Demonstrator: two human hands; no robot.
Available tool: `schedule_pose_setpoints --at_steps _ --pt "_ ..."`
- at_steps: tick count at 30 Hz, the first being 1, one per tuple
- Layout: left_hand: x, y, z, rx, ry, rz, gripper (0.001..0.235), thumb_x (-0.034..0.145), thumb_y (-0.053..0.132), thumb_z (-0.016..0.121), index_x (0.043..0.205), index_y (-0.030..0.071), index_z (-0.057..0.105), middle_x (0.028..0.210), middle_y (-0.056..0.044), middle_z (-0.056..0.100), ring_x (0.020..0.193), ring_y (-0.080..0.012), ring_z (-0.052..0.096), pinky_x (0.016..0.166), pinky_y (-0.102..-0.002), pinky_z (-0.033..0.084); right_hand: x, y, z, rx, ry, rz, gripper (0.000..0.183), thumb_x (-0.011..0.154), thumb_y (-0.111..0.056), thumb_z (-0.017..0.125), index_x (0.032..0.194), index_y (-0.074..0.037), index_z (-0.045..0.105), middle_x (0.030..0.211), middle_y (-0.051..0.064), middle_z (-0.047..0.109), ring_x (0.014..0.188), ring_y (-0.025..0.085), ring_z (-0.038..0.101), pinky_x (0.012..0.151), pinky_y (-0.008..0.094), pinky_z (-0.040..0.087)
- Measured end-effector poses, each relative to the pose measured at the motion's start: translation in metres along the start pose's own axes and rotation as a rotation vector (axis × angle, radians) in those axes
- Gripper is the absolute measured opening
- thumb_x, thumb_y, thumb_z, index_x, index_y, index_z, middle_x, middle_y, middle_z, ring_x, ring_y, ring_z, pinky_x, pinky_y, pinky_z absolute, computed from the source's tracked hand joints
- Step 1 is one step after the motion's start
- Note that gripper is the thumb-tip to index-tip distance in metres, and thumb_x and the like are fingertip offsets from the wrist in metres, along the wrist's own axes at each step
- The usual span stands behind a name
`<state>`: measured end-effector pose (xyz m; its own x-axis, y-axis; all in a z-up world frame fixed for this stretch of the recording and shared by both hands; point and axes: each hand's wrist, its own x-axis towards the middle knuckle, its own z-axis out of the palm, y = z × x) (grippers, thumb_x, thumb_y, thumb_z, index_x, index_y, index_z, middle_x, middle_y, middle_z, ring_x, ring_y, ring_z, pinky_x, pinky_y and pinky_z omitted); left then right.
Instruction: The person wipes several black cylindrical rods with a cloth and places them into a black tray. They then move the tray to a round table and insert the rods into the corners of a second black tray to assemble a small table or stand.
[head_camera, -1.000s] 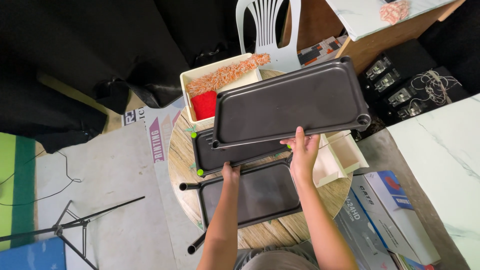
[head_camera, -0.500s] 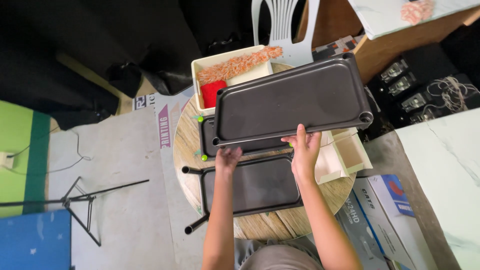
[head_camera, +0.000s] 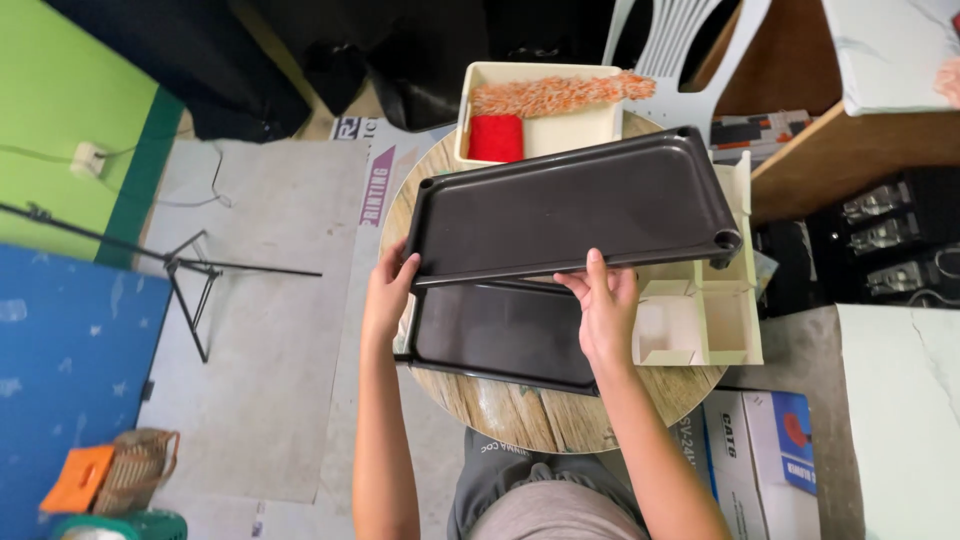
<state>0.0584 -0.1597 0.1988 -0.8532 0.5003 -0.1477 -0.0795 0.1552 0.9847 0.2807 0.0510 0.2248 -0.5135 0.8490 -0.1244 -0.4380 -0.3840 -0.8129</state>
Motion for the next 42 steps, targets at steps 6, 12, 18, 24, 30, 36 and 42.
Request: schedule_pose_setpoints --at_steps 6,12,18,24,30,36,42 --pt "-0.038 0.009 -0.037 -0.067 0.139 -0.046 0.043 0.105 0.023 0.057 0.141 -0.001 0.063 0.11 -0.007 0.068 0.092 -0.0133 0.06 0.08 -0.029 0.049 -0.026 -0.008 0.01 0.038 -0.108 0.126 0.015 0.105 -0.014 0.06 0.095 -0.003 0.058 0.093 0.008 0.069 0.089 0.022 0.073 0.087 0.042 0.064" --pt "-0.01 -0.042 -0.079 -0.323 0.099 -0.017 0.038 0.109 0.023 0.05 0.132 -0.003 0.065 0.121 -0.006 0.07 0.103 -0.0139 0.061 0.089 -0.03 0.05 -0.037 0.001 0.01 0.104 -0.172 0.155 0.021 0.107 -0.014 0.063 0.089 -0.003 0.059 0.09 0.009 0.068 0.09 0.024 0.074 0.091 0.045 0.064" --pt "0.027 -0.051 -0.08 -0.152 0.025 0.018 0.042 0.1 0.022 0.051 0.137 0.005 0.059 0.127 -0.002 0.068 0.111 -0.0121 0.063 0.096 -0.028 0.05 -0.062 0.017 -0.006 0.076 -0.174 0.181 0.012 0.106 -0.011 0.062 0.096 -0.004 0.062 0.098 0.008 0.069 0.093 0.024 0.073 0.092 0.047 0.063" --pt "0.071 -0.075 -0.081 -0.198 -0.012 -0.158 0.041 0.1 0.026 0.07 0.127 -0.005 0.068 0.108 -0.005 0.073 0.094 -0.0127 0.066 0.08 -0.026 0.052 -0.08 0.032 -0.019 0.023 -0.153 0.208 0.01 0.105 -0.011 0.057 0.109 -0.004 0.062 0.105 0.008 0.072 0.097 0.025 0.072 0.09 0.045 0.059" --pt "0.085 -0.059 -0.076 0.312 -0.006 0.065 0.035 0.085 0.015 0.08 0.114 -0.004 0.072 0.092 -0.008 0.077 0.082 -0.0145 0.073 0.076 -0.029 0.058 -0.092 0.025 -0.03 -0.255 -0.093 0.298 0.019 0.105 -0.02 0.052 0.112 -0.003 0.059 0.106 0.01 0.07 0.096 0.027 0.075 0.082 0.045 0.062" --pt "0.106 -0.059 -0.069 0.59 0.004 0.267 0.036 0.085 0.021 0.079 0.11 -0.004 0.072 0.094 -0.021 0.076 0.086 -0.0297 0.075 0.08 -0.038 0.057 -0.1 -0.022 -0.012 -0.983 -0.398 0.626 0.037 0.103 -0.031 0.047 0.098 -0.003 0.071 0.095 0.009 0.08 0.084 0.023 0.08 0.073 0.035 0.064" --pt "0.116 -0.076 -0.07 0.63 -0.036 0.253 0.037 0.084 0.023 0.081 0.108 -0.005 0.072 0.094 -0.022 0.076 0.088 -0.0331 0.075 0.081 -0.04 0.057 -0.061 -0.022 0.081 -0.975 -0.63 0.116 0.023 0.103 -0.023 0.056 0.096 -0.004 0.067 0.084 0.009 0.076 0.075 0.022 0.074 0.068 0.031 0.06"
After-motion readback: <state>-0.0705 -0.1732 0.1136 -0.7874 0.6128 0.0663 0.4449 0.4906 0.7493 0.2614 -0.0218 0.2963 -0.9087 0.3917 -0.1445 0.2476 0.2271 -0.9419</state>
